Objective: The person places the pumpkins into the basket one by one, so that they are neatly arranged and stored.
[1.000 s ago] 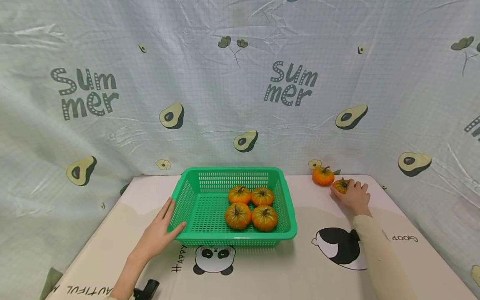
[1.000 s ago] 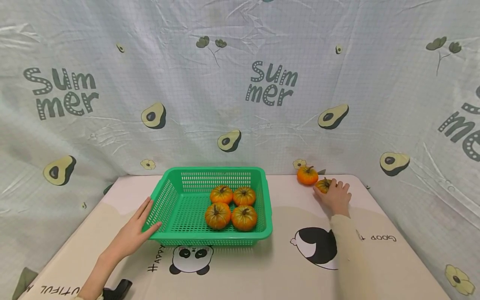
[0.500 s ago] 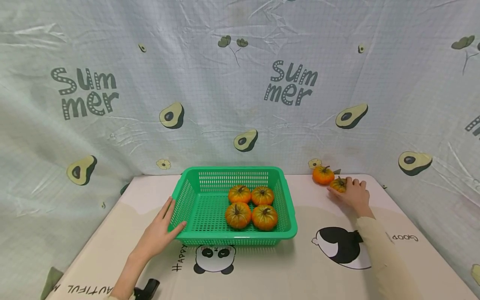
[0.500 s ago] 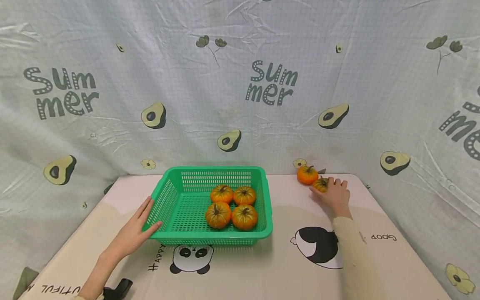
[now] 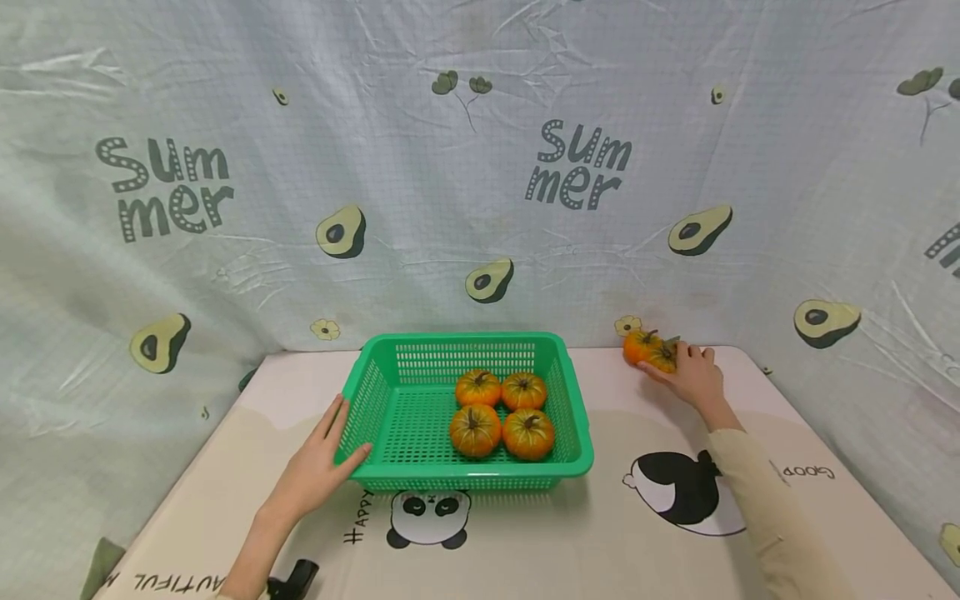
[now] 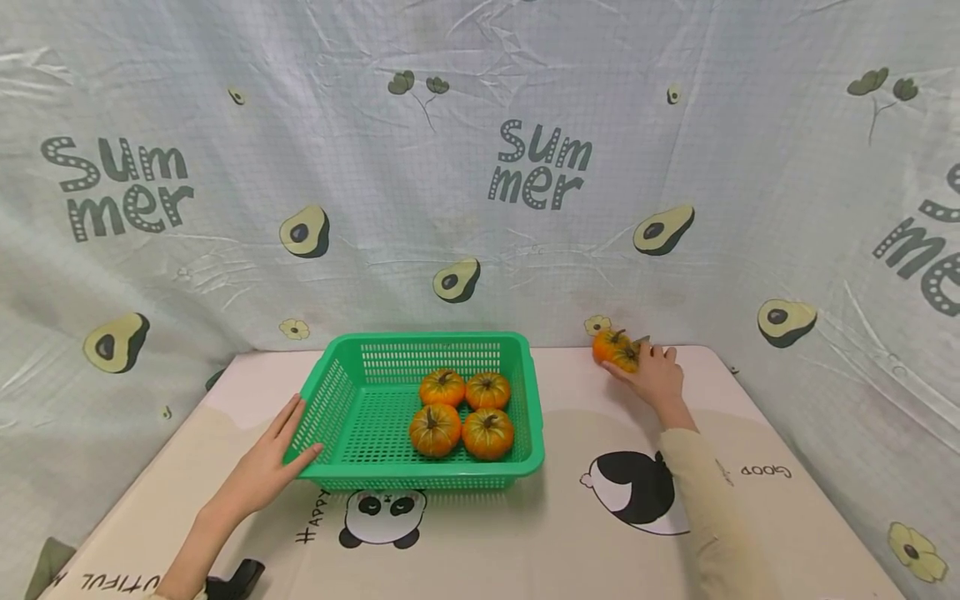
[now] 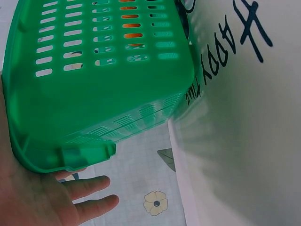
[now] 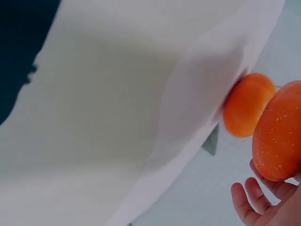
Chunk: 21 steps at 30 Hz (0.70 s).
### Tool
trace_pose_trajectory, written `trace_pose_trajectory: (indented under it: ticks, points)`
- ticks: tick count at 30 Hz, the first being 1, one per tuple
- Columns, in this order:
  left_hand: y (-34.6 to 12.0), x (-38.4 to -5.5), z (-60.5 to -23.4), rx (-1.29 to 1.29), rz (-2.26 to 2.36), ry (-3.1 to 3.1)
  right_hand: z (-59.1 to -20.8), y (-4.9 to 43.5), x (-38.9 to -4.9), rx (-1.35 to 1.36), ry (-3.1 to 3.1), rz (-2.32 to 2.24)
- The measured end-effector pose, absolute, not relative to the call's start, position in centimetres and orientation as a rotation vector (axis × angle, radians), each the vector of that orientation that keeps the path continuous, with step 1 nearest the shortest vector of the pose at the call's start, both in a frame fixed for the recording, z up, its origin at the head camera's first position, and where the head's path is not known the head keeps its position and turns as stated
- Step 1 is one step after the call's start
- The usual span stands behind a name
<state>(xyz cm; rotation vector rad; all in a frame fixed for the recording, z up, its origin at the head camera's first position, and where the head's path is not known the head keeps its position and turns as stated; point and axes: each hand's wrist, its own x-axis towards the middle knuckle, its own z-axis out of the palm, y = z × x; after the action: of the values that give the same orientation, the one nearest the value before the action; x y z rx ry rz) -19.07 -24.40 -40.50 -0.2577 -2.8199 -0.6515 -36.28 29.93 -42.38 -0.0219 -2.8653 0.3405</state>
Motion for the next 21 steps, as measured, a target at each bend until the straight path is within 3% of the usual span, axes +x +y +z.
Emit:
trace_pose_trajectory:
  ticks: [21]
  points:
    - [-24.6, -19.1, -40.5, -0.254, -0.644, -2.826, -39.8, 25.0, -36.0, 0.204, -2.801, 0.318]
